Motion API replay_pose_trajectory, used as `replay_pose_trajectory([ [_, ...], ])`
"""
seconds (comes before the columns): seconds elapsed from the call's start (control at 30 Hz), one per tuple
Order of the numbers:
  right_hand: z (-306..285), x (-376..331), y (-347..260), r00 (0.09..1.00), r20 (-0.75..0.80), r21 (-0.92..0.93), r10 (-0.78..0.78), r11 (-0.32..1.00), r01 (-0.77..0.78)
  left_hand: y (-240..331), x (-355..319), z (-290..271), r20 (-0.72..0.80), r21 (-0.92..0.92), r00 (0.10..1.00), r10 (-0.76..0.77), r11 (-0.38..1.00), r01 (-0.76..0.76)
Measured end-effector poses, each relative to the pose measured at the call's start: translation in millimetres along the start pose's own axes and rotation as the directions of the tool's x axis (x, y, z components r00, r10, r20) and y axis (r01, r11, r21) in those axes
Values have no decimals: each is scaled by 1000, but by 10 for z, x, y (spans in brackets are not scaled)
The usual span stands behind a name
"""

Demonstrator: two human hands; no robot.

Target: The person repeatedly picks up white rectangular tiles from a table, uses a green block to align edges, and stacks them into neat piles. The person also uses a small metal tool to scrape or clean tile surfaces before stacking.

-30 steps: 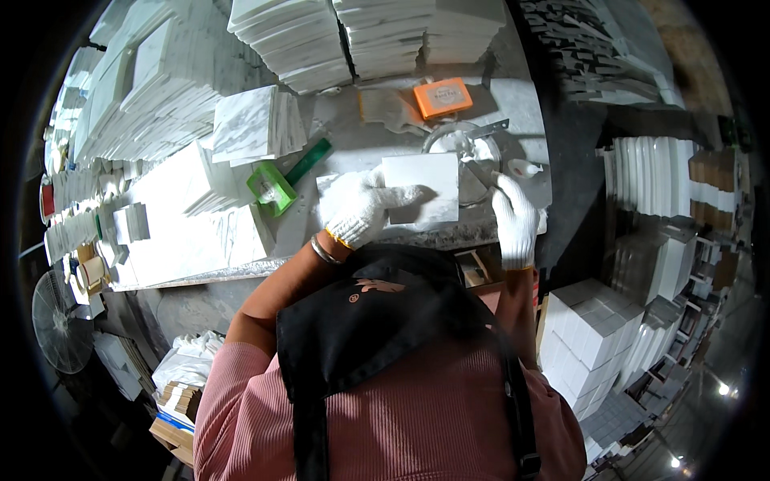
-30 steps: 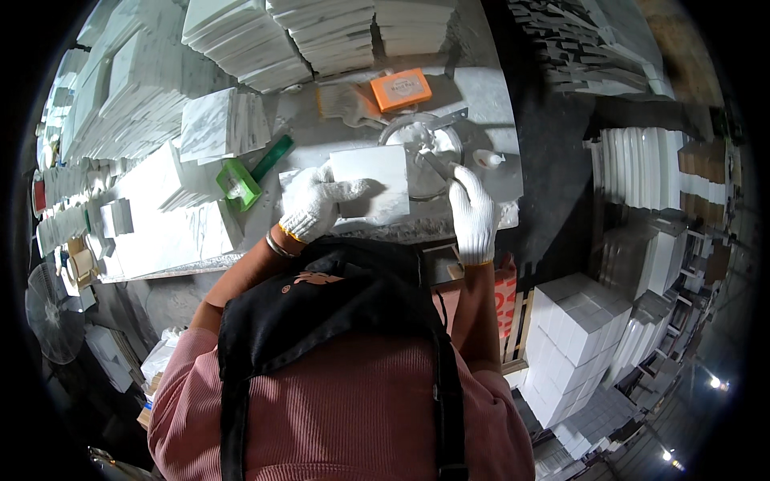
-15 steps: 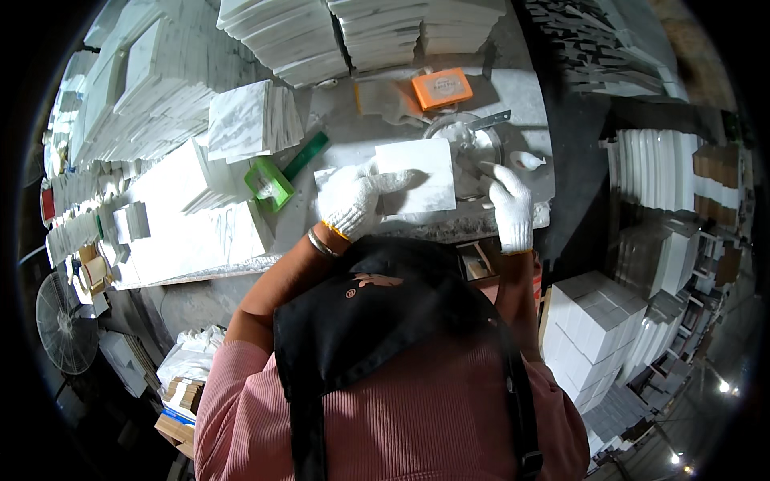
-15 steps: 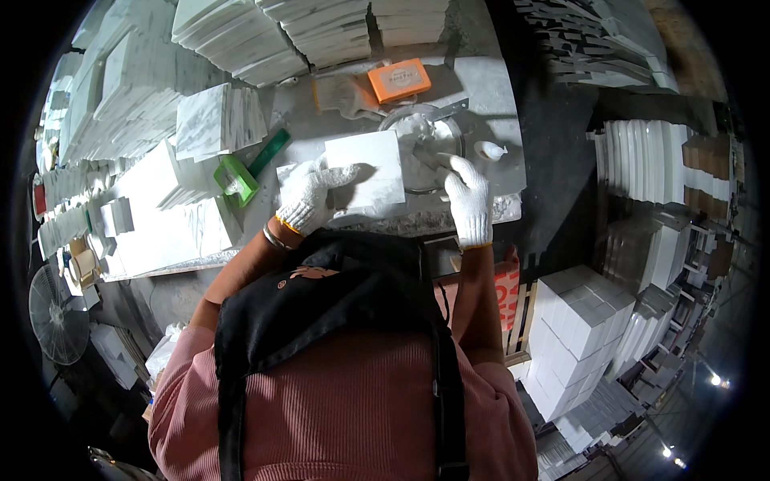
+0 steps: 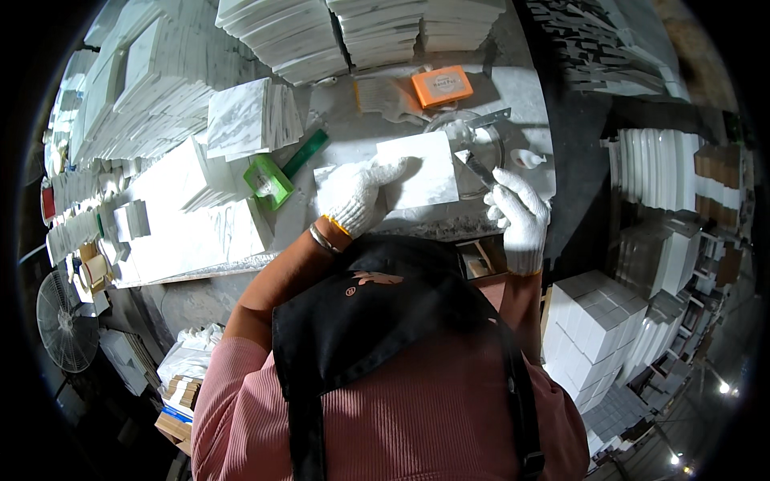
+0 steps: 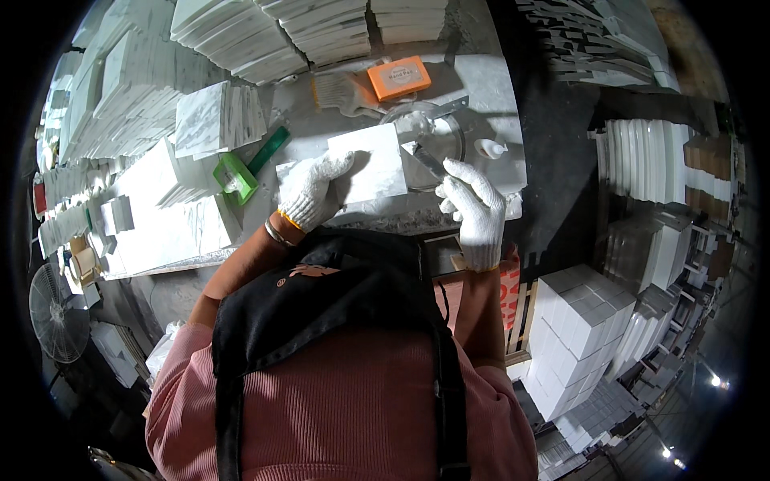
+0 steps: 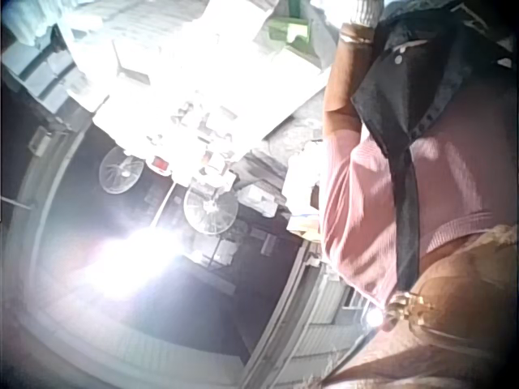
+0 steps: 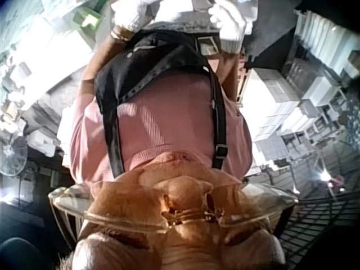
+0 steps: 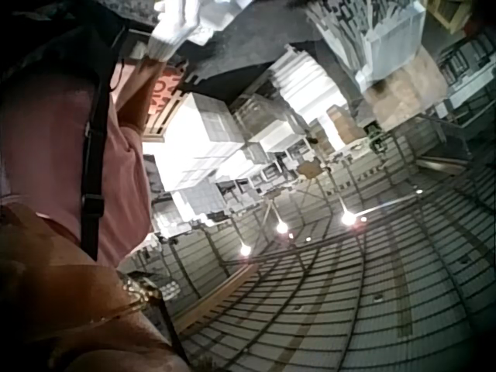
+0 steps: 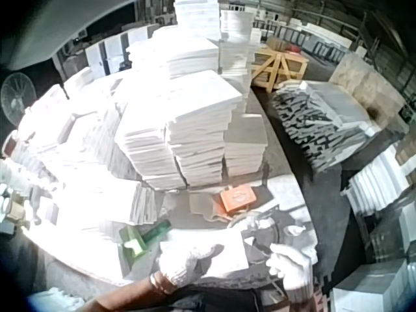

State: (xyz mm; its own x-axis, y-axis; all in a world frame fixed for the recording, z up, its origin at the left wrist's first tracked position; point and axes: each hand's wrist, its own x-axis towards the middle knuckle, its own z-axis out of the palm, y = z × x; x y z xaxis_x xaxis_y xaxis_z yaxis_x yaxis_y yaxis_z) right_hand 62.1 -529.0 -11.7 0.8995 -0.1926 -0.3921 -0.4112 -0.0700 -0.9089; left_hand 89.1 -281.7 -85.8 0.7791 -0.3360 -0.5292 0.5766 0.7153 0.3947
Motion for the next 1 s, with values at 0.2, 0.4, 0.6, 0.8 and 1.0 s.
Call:
replay_pose_trajectory([
  [0.2, 52, -55, -29, 997, 1, -74, -83, 994, 83, -36, 50, -45, -123, -78, 992, -6, 997, -3],
  [0.4, 54, -49, 107, 977, 40, -102, -211, 971, 214, -14, 17, 12, -131, -49, 991, 7, 999, -14],
  [0.6, 47, -51, 144, 923, 44, -237, -381, 894, 381, -17, 8, -66, -41, 40, 999, -9, 999, 10],
  [0.8, 23, -51, 110, 903, 32, -271, -429, 866, 421, -2, -17, -3, -33, 53, 999, -9, 999, 10],
  [1.0, 91, -77, -135, 994, 2, -134, -112, 985, 111, -84, 66, -168, -17, 127, 998, 67, 990, -64],
])
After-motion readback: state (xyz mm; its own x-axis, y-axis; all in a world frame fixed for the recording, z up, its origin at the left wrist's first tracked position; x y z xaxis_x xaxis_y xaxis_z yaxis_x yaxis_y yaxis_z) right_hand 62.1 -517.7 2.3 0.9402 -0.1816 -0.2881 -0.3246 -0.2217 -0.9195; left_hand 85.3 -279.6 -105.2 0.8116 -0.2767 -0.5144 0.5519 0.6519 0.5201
